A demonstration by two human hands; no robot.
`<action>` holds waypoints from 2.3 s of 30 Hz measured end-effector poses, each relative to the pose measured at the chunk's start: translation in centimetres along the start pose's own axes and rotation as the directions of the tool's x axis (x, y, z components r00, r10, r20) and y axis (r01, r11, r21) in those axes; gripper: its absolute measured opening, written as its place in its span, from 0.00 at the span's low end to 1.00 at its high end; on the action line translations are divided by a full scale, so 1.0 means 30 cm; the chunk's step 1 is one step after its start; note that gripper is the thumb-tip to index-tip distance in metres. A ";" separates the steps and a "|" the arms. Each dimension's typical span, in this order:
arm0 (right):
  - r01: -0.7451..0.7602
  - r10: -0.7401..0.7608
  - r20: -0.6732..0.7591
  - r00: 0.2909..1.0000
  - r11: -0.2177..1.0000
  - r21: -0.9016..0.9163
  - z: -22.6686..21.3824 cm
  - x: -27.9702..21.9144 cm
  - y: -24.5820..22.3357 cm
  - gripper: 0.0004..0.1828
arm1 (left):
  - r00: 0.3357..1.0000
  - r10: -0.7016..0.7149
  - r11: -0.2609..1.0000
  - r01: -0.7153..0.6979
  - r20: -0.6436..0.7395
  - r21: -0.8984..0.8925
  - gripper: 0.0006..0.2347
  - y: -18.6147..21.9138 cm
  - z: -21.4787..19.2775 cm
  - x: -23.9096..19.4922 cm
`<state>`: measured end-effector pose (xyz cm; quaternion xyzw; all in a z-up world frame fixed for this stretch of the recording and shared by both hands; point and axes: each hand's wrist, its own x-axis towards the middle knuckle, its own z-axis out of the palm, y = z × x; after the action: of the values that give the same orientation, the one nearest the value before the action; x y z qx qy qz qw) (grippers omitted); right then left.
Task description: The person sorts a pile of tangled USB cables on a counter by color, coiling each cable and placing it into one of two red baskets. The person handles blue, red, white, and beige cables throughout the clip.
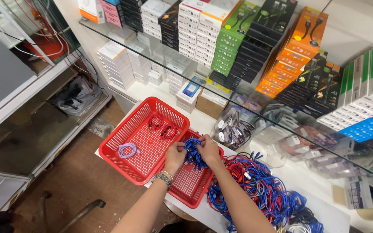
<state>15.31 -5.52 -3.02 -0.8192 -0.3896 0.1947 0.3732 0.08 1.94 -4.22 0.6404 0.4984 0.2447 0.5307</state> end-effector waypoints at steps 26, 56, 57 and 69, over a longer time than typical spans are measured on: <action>0.144 -0.147 -0.014 0.989 0.978 -0.150 0.025 -0.047 -0.036 0.23 | 0.988 0.084 0.951 -0.117 0.126 0.286 0.21 0.043 -0.010 -0.051; -0.188 0.131 -0.173 0.976 0.911 -0.368 -0.725 -0.788 0.503 0.23 | 0.864 0.257 0.964 -0.195 0.433 -0.183 0.08 0.380 0.660 -0.686; -0.167 0.096 -0.207 0.974 0.917 -0.362 -0.742 -0.778 0.493 0.18 | 0.875 0.266 0.958 -0.195 0.404 -0.208 0.08 0.379 0.650 -0.684; 0.003 0.058 -0.147 0.987 0.925 0.380 -1.125 -0.710 0.337 0.12 | 0.512 0.848 0.487 -0.855 0.139 0.175 0.12 0.510 0.572 -0.769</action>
<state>27.66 -41.95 11.66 -0.7496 -0.3027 0.2070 0.5510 11.48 -25.34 9.46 0.8615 0.1317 0.4068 0.2738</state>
